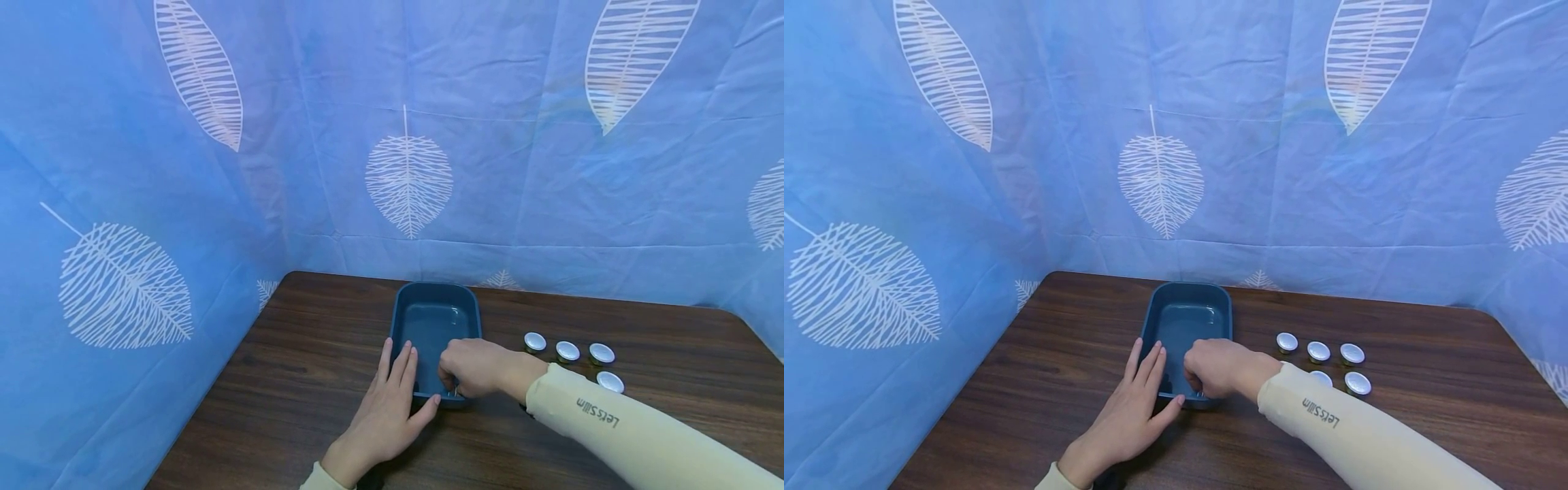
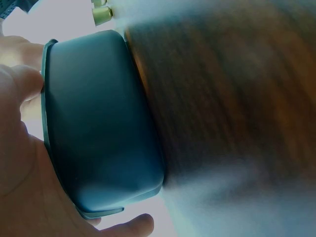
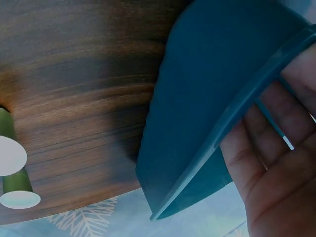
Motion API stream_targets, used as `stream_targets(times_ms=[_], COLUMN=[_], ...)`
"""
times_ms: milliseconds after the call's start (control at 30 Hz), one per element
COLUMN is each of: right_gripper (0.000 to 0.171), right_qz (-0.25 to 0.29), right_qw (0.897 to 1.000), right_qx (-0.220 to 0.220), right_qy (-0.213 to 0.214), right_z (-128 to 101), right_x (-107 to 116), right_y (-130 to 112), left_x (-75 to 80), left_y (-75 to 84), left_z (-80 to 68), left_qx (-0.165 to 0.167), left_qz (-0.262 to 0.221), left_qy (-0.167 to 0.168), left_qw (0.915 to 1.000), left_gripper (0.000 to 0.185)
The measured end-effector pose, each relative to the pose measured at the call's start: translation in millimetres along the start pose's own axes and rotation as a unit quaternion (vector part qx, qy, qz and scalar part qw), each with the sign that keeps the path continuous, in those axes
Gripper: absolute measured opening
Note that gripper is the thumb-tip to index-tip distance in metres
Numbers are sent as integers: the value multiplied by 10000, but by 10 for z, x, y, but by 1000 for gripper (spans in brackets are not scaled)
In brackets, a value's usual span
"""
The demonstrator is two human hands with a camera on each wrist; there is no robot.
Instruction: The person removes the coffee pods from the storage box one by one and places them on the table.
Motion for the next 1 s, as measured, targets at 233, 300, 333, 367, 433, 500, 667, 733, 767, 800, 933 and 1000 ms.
stream_targets(times_ms=[233,300,333,367,433,500,667,733,767,800,933,1000], right_gripper=[32,33,33,33,32,30,24,21,19,18,16,16], right_qz=[162,166,141,125,67,39,-28,-269,-420,-586,-1026,-1045], right_qw=[9996,9994,9994,9994,9994,9995,9997,9974,9951,9921,9792,9760], right_qx=[-131,-157,-162,-171,-161,-150,120,356,475,580,807,821], right_qy=[-179,-245,-267,-289,-305,-293,195,568,761,944,1551,1727], right_z=[6,5,4,3,-2,-13,-78,-109,-130,-151,-247,-292], right_x=[-38,-49,-52,-53,-48,-37,78,152,190,227,359,405], right_y=[3,-3,-6,-8,-15,-14,-11,-14,-15,-15,1,22], left_x=[-4,-10,-13,-15,-15,-12,-6,-4,-4,-5,-2,-4], left_y=[-10,-13,-14,-16,-18,-19,-3,2,4,4,4,2], left_z=[2,2,2,2,2,1,-5,-9,-11,-13,-21,-23], left_qx=[6,2,0,0,-8,-20,-62,-71,-70,-67,-41,-22], left_qz=[-38,-32,-26,-21,-26,-21,10,21,23,37,34,46], left_qy=[-3,-13,-17,-22,-20,-12,9,22,28,33,57,52], left_qw=[10000,10000,10000,10000,10000,10000,10000,10000,10000,10000,10000,10000], left_gripper=[84,84,85,85,85,84,84,85,85,85,86,86])
Point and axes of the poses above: each hand's wrist, its own z-axis towards the middle knuckle, its own x-axis out of the back of the hand, y = z × x, the point moved 6 cm from there along z, towards the middle knuckle, and after that the axes turned 1 degree about y, right-handed, at the moved point
